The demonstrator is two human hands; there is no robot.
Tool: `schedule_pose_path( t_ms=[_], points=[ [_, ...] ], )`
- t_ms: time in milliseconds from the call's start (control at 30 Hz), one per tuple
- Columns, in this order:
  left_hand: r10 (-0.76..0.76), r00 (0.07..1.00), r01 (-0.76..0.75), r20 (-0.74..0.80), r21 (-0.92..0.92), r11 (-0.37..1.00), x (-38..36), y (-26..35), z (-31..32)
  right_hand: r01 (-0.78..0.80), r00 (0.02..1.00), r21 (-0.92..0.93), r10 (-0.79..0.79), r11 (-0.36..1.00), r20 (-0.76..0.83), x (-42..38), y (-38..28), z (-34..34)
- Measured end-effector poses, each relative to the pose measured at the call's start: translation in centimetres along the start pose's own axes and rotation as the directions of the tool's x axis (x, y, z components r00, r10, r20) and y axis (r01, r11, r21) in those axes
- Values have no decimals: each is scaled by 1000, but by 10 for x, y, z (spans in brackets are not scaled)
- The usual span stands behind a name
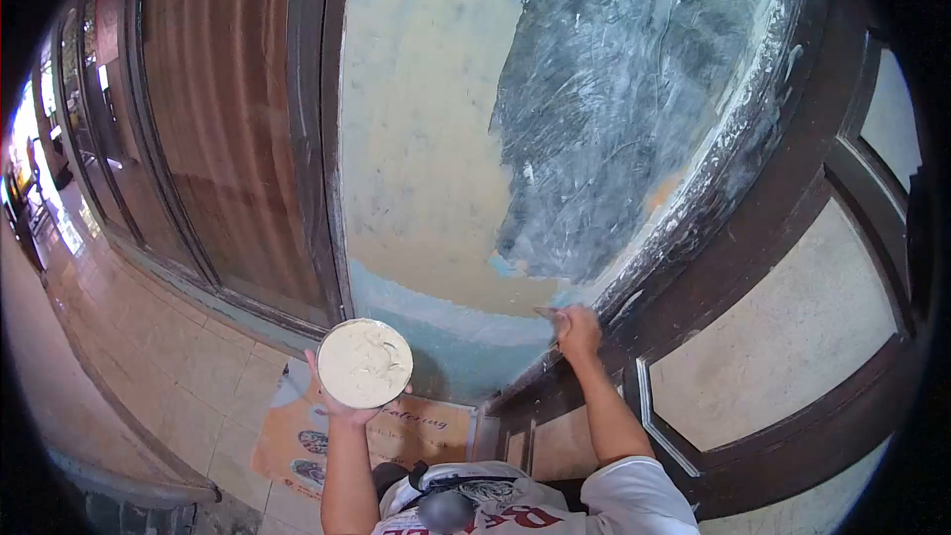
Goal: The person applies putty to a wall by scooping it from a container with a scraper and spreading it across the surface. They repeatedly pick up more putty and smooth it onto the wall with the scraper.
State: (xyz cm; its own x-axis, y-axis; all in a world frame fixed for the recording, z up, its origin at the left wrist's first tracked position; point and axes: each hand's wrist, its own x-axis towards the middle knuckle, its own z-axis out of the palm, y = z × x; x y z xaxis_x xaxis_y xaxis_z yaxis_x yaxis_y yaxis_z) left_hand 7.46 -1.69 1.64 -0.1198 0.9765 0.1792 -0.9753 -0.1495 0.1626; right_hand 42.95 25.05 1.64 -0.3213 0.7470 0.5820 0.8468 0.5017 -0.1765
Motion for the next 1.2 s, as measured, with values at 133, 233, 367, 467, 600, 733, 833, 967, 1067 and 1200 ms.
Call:
schedule_pose_path(
  t_ms=[133,233,367,467,600,733,833,967,1067,1200],
  points=[
    [-13,999,17,46,-79,997,-2,3,5,-32,993,41,37,999,-115,21,8,-6],
    [3,1000,-4,-17,-89,996,-9,4,4,9,964,89,16,996,-266,35,-1,-33],
    [-4,1000,5,13,-64,998,-7,4,2,49,992,120,-34,992,-123,-8,2,9],
    [-15,999,17,52,-32,999,-6,6,-4,-2,998,57,6,998,-59,-1,10,18],
    [-7,1000,7,8,1,1000,-10,9,-7,50,939,111,-9,993,-343,39,-6,-37],
    [-24,997,27,79,-38,999,-7,10,-13,1,994,131,14,991,-110,-9,9,15],
    [-9,1000,9,9,-65,998,-9,9,-9,-41,997,61,45,997,-59,-6,12,22],
    [-23,1000,23,-5,0,1000,-12,9,-7,34,964,136,4,990,-267,30,2,-26],
    [38,995,-33,-92,58,998,-9,5,-1,86,978,177,-50,981,-201,8,7,-7],
    [-1,1000,1,12,-1,1000,-4,4,6,24,999,65,-22,998,-33,-4,14,21]
  ],
)
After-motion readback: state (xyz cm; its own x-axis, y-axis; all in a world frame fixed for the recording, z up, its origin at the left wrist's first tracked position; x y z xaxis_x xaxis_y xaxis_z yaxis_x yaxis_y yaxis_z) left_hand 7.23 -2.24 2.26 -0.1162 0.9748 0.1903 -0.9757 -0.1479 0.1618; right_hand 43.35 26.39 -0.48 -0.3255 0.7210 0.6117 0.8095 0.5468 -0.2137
